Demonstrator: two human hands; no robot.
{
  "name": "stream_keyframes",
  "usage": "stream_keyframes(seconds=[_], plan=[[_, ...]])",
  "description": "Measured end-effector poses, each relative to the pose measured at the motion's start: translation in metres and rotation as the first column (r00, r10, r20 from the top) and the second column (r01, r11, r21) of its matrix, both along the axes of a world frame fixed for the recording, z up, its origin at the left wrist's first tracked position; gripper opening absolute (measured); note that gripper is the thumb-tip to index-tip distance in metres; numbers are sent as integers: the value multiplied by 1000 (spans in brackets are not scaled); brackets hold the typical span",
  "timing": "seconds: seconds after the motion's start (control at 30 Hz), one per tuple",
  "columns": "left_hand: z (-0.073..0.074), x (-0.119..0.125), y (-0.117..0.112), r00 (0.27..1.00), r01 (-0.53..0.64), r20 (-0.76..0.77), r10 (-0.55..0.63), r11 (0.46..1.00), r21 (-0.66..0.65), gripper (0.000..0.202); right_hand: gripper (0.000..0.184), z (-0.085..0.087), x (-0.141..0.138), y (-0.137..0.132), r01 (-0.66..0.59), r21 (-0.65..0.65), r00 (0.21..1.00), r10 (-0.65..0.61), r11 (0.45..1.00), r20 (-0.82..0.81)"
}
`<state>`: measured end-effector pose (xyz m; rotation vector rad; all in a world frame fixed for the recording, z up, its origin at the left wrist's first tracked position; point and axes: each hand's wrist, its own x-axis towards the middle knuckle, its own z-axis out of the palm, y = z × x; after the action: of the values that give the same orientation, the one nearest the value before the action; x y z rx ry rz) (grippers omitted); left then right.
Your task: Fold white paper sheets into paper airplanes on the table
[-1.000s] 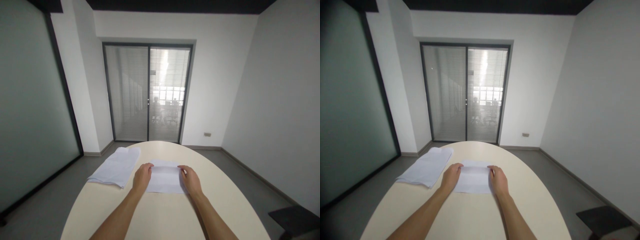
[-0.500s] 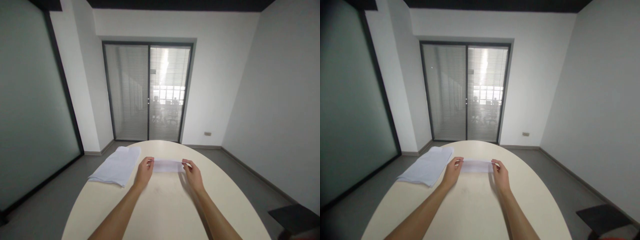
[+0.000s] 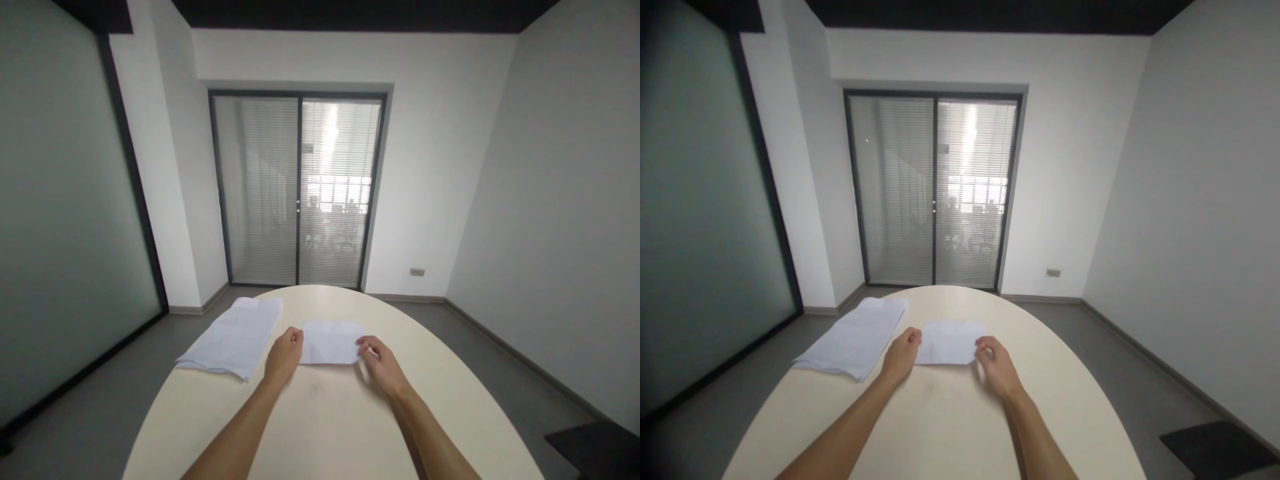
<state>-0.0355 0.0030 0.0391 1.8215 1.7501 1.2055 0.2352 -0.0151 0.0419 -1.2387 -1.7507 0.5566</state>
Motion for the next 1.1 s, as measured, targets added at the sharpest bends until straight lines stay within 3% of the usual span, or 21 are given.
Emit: stream_keyframes(seconds=[0.13, 0.23, 0.33, 0.43, 0.53, 0.63, 0.77, 0.97, 1.03, 1.1], plan=[[-7, 4, -4, 959, 115, -271, -79, 986, 119, 27, 35, 4, 0, -6, -19, -126, 985, 40, 992, 165], [-9, 8, -11, 886, 263, -409, -218, 963, 56, 40, 51, 10, -2, -9, 73, -179, 939, -8, 981, 343], [-3, 14, -20, 813, 344, -505, -289, 939, 15, 37, 61, 17, -9, -12, 141, -104, 904, -85, 985, 420], [7, 22, -29, 796, 314, -559, -233, 948, 52, 23, 55, 20, -20, -18, 194, -35, 902, -164, 980, 400], [12, 32, -35, 786, 344, -562, -256, 937, 55, 22, 54, 17, -32, -24, 78, -2, 891, -69, 997, 449], [7, 39, -37, 760, 424, -539, -362, 905, -10, 39, 58, 11, -41, -29, -74, -89, 814, 112, 993, 570], [-2, 41, -40, 723, 393, -562, -401, 909, -142, 52, 64, 4, -41, -28, 27, -144, 753, 75, 989, 654], [8, 50, -50, 753, 303, -601, -270, 952, -47, 35, 48, 9, -33, -23, 285, 1, 725, -216, 958, 653], [12, 54, -53, 760, 251, -616, -205, 968, -13, 30, 48, 13, -34, -23, 303, 56, 732, -270, 951, 626], [12, 55, -54, 770, 234, -612, -181, 972, 7, 28, 50, 16, -37, -24, 238, 85, 779, -243, 967, 578]])
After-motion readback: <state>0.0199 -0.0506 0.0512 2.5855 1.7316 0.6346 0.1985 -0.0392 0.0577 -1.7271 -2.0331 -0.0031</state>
